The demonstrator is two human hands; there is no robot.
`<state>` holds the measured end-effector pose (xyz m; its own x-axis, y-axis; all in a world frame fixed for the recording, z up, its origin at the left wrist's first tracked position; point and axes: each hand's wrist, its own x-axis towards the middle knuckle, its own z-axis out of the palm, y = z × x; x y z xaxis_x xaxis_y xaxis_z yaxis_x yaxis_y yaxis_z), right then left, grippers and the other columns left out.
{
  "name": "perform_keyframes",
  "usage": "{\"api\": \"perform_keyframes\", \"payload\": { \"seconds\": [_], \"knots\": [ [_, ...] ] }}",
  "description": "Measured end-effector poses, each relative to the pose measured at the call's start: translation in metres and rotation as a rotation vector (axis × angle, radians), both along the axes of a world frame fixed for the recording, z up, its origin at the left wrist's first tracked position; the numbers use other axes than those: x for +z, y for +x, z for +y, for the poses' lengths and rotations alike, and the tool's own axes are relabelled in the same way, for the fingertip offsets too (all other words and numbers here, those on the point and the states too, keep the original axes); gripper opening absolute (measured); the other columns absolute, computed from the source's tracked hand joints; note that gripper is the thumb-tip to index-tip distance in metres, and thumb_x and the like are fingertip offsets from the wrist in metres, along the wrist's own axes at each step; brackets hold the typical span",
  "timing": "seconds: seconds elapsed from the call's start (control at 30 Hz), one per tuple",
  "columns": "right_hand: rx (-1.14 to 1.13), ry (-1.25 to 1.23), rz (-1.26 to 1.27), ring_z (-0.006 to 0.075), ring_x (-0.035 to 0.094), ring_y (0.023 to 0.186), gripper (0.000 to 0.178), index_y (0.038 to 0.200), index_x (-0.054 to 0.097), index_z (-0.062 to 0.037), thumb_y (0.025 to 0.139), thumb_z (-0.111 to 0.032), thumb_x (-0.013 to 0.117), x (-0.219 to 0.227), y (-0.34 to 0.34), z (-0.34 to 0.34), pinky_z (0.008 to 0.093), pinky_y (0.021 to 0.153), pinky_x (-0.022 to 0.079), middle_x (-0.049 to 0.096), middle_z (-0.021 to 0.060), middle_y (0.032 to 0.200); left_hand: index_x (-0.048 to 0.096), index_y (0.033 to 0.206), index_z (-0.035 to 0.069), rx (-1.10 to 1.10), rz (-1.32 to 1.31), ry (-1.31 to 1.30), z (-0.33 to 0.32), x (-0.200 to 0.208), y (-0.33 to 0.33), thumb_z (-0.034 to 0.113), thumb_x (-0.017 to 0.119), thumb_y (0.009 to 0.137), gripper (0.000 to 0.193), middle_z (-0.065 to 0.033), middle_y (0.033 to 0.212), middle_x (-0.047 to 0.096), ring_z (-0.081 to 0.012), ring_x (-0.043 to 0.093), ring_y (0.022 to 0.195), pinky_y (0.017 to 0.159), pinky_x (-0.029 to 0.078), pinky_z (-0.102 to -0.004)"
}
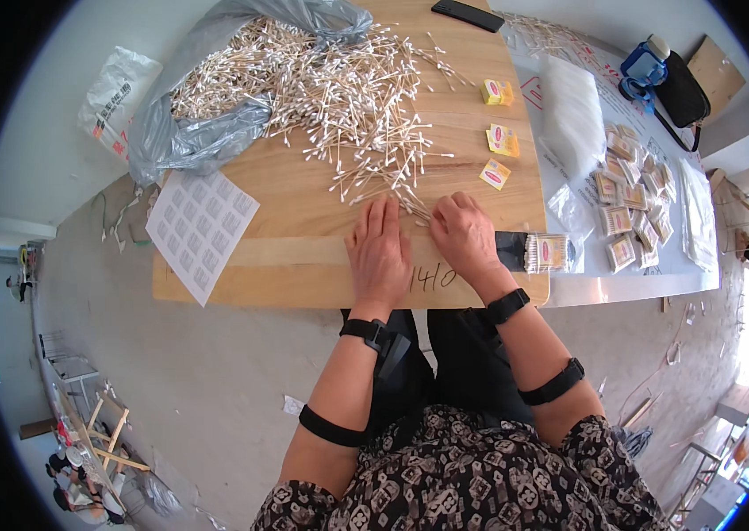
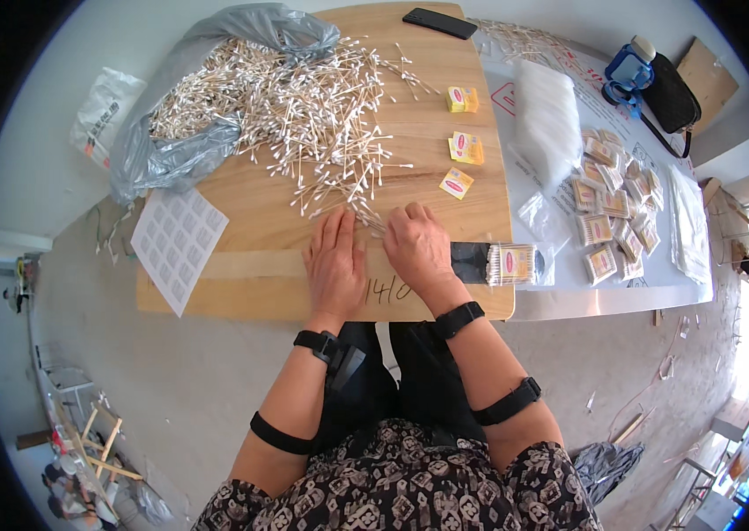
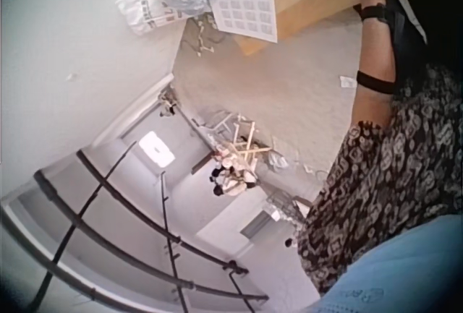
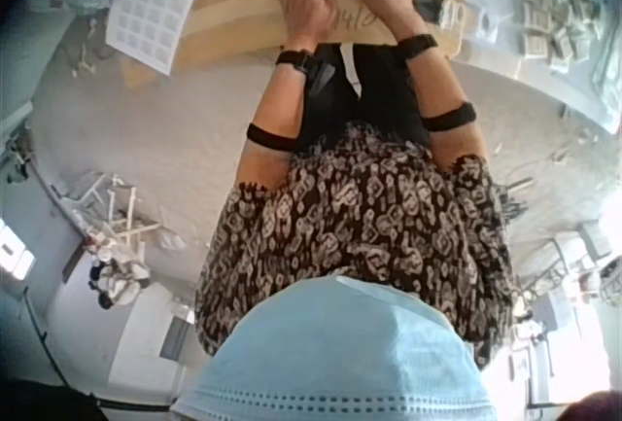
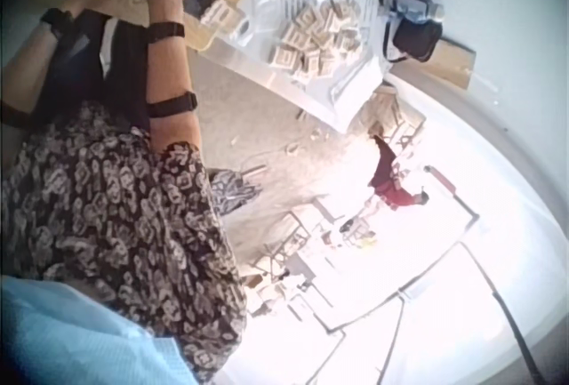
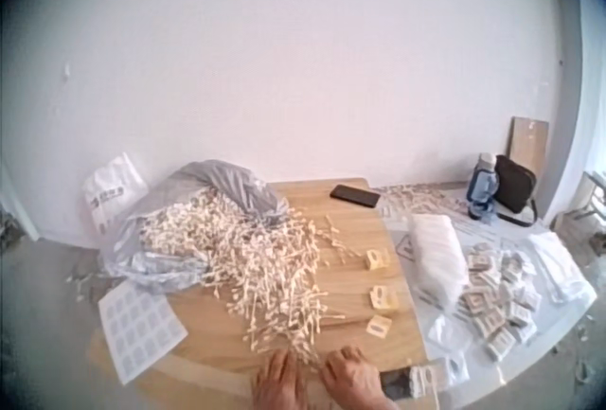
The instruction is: Packing cotton swabs into plastic bags and sealing them.
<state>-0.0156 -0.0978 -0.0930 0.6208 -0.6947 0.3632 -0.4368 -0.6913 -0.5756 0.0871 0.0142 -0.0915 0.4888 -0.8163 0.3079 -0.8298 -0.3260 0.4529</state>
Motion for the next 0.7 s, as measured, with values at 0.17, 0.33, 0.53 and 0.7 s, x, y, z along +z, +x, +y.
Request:
{"api": "perform_keyframes", "payload": {
  "seconds": [0.17,0.33,0.53,0.7],
  "knots": [
    [0.014,0.061,0.011,0.0336,0.059,0.080,0.006,0.077,0.058,-0.0067,0.078,-0.011,0.061,0.003,-0.018,0.002,0.0443,0.069,0.049,0.056,0.0118,0.076,0.046,0.139,0.009,0.123,-0.063,0.058,-0.004,-0.009,-0.001,0.012,0.056,0.087,0.053,-0.0085,0.143,0.044,-0.0287,0.038,0.133,0.105,0.030,-0.0460],
    [0.099,0.120,-0.031,0.0333,0.059,0.080,0.006,0.076,0.059,-0.0074,0.079,-0.012,0.062,0.005,-0.031,0.003,0.0432,0.070,0.049,0.056,0.0111,0.077,0.053,0.131,0.013,0.000,-0.020,-0.079,0.003,-0.011,0.003,0.009,0.060,0.082,0.050,-0.0076,0.139,0.048,-0.0285,0.042,0.130,0.103,0.032,-0.0439],
    [0.123,0.071,-0.069,0.0324,0.058,0.080,0.004,0.076,0.060,-0.0073,0.079,-0.009,0.062,0.007,-0.038,0.009,0.0418,0.071,0.049,0.056,0.0106,0.080,0.062,0.119,0.016,0.014,-0.016,-0.115,0.000,-0.014,0.007,0.006,0.060,0.081,0.039,-0.0052,0.130,0.056,-0.0254,0.047,0.126,0.102,0.034,-0.0423],
    [0.138,-0.007,-0.111,0.0307,0.058,0.079,0.004,0.076,0.060,-0.0075,0.079,-0.007,0.063,0.000,-0.037,0.015,0.0402,0.070,0.049,0.055,0.0098,0.078,0.066,0.114,0.012,-0.153,0.073,-0.191,0.007,-0.017,0.017,-0.003,0.056,0.079,0.040,-0.0067,0.117,0.065,-0.0301,0.049,0.122,0.103,0.036,-0.0395]
  ]
}}
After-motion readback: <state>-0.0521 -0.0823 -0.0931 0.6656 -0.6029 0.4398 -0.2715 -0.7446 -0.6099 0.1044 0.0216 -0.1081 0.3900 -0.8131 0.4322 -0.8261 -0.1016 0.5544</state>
